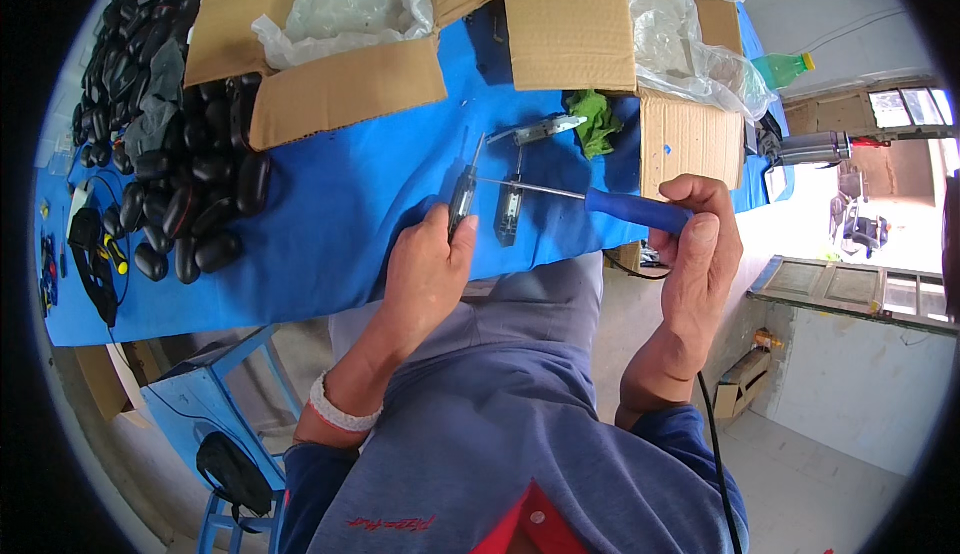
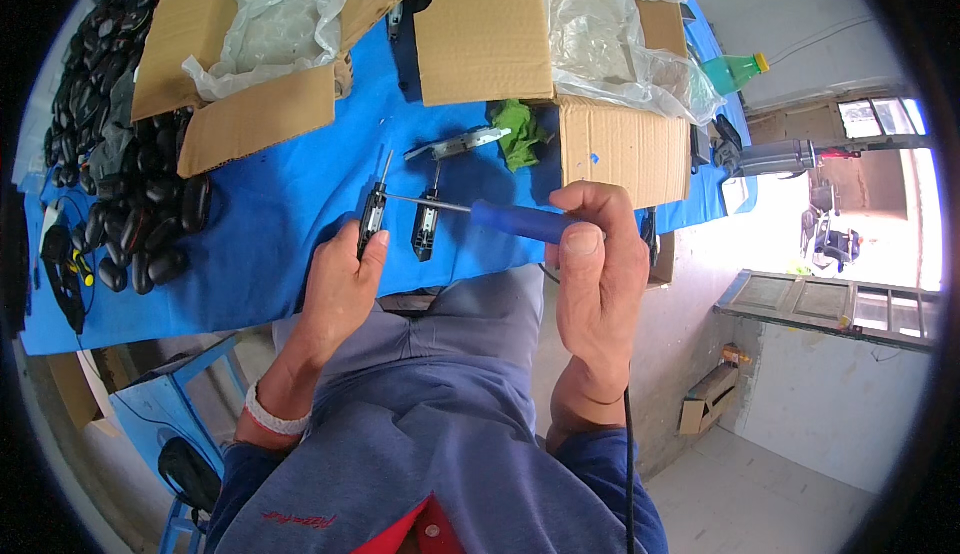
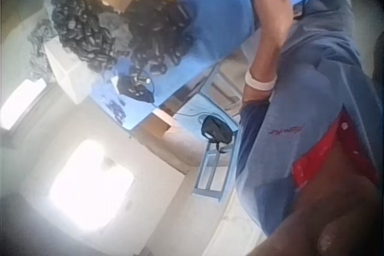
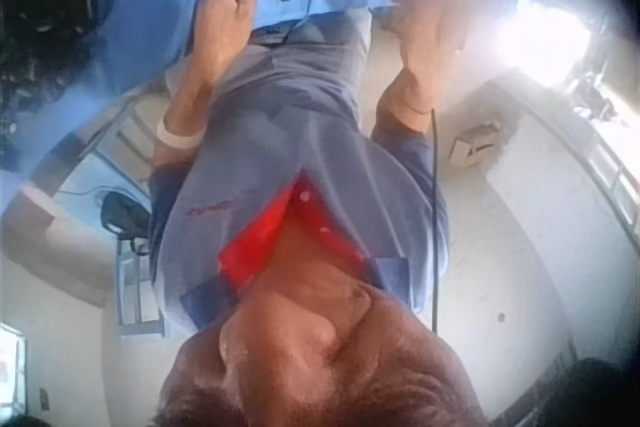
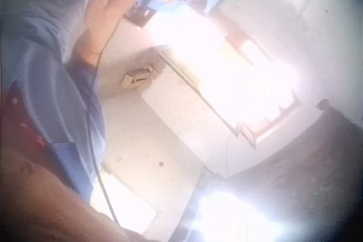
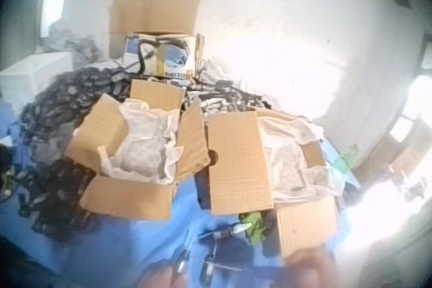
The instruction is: The person uses a screwdriver and small pliers to assemble electronic components at a table, then places the items into a cardboard box.
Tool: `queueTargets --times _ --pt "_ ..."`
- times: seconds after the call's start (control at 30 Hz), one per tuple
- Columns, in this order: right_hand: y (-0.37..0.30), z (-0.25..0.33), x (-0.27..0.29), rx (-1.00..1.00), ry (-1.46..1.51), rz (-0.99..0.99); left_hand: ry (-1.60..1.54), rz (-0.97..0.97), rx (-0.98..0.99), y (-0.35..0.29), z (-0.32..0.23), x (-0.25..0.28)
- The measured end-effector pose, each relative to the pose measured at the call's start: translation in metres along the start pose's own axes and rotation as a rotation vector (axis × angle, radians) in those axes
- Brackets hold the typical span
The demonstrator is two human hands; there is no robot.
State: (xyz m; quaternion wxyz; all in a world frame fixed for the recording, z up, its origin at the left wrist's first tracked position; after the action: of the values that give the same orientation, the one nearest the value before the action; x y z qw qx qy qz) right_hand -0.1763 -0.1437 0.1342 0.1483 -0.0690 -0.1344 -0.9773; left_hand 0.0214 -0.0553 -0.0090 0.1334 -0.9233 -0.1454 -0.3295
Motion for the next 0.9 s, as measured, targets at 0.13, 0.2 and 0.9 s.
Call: queueTargets --times 0.13,0.2,0.9 --pt "0.000 -0.002 0.001 -0.074 0.035 0.015 -0.014 0.008 0.003 0.001 0.000 -0.001" --pt "0.001 0.000 0.001 -0.015 0.010 0.005 -0.013 0.007 -0.001 0.002 0.000 -0.001" --pt "0.002 0.004 0.000 0.083 -0.088 0.026 -0.025 -0.006 -0.006 0.000 0.000 0.000"
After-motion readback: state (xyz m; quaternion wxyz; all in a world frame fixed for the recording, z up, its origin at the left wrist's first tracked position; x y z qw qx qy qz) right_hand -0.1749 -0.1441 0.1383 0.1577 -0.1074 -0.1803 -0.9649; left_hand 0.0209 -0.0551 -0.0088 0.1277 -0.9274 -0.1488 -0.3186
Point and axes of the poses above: each hand's wrist, its own y-axis towards the middle knuckle, its own x-axis out of the back of the hand, z = x × y, the point moved 6 cm from there along y, towards the middle knuckle, and after that the axes turned 13 degrees about y, right-handed, at the moved point
